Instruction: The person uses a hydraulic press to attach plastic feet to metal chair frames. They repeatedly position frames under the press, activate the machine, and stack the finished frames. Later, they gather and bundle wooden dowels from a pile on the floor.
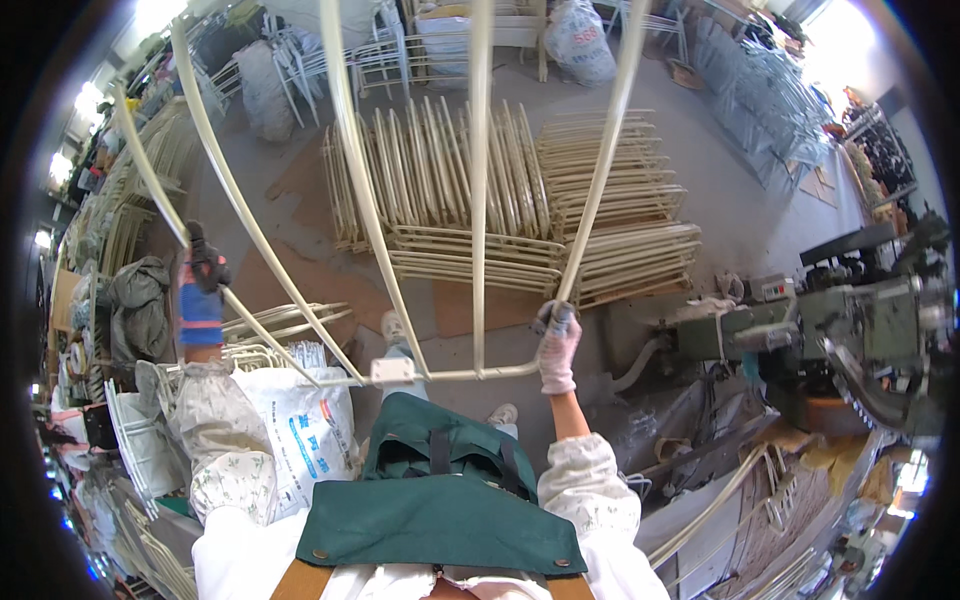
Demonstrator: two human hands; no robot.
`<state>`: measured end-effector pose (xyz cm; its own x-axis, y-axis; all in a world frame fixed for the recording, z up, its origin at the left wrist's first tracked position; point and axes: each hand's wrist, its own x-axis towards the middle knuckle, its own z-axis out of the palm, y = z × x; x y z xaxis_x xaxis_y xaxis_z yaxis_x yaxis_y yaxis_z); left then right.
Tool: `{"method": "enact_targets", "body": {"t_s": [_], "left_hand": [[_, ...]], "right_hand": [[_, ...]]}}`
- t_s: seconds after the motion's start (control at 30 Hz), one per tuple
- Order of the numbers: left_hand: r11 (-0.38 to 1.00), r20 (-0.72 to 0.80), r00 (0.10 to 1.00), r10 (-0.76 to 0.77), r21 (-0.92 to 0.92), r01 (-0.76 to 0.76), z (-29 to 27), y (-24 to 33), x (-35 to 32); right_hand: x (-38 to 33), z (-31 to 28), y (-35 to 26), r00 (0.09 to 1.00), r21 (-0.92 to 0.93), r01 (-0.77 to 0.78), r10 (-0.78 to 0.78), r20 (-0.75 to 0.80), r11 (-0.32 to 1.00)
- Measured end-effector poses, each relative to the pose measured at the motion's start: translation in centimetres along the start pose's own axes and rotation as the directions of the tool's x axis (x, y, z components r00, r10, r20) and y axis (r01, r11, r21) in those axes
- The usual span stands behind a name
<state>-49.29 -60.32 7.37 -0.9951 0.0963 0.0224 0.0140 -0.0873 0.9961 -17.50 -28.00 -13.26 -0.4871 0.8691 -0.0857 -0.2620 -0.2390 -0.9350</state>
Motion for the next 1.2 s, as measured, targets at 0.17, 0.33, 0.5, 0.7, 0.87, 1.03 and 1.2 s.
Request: {"method": "enact_targets", "body": {"t_s": [0.17,0.33,0.5,0.7,0.87,1.03,1.2], "left_hand": [[0.977,-0.118,0.971,-0.206,-0.074,0.199,-3.7,-10.2,11.1],[0.884,-0.193,0.874,-0.445,-0.247,0.396,-8.8,-21.7,21.8],[0.655,0.097,0.786,-0.61,-0.496,0.57,-3.8,-23.8,28.1],[0.707,-0.099,0.75,-0.654,-0.436,0.558,-5.7,-28.3,34.6],[0.605,-0.238,0.696,-0.677,-0.718,0.343,-10.9,-36.3,40.8],[0.734,-0.14,0.826,-0.545,-0.555,0.391,-13.0,-39.5,46.2],[0.863,-0.156,0.865,-0.476,-0.274,0.426,-12.5,-43.9,49.0]], "right_hand": [[4.4,10.3,-2.8,0.959,-0.301,0.232,-0.27,-0.09,0.925],[9.4,23.0,-1.3,0.974,-0.488,0.175,-0.222,-0.04,0.855],[8.6,40.5,9.4,0.941,-0.652,0.105,0.137,0.31,0.751],[9.5,53.6,18.6,0.81,-0.863,0.417,0.313,0.495,0.287],[8.7,57.9,25.8,0.634,-0.792,0.411,0.483,0.604,0.452],[10.6,53.2,29.2,0.624,-0.858,-0.216,0.741,0.246,0.466],[11.3,58.4,35.9,0.71,-0.832,-0.112,0.63,0.316,0.544]]}}
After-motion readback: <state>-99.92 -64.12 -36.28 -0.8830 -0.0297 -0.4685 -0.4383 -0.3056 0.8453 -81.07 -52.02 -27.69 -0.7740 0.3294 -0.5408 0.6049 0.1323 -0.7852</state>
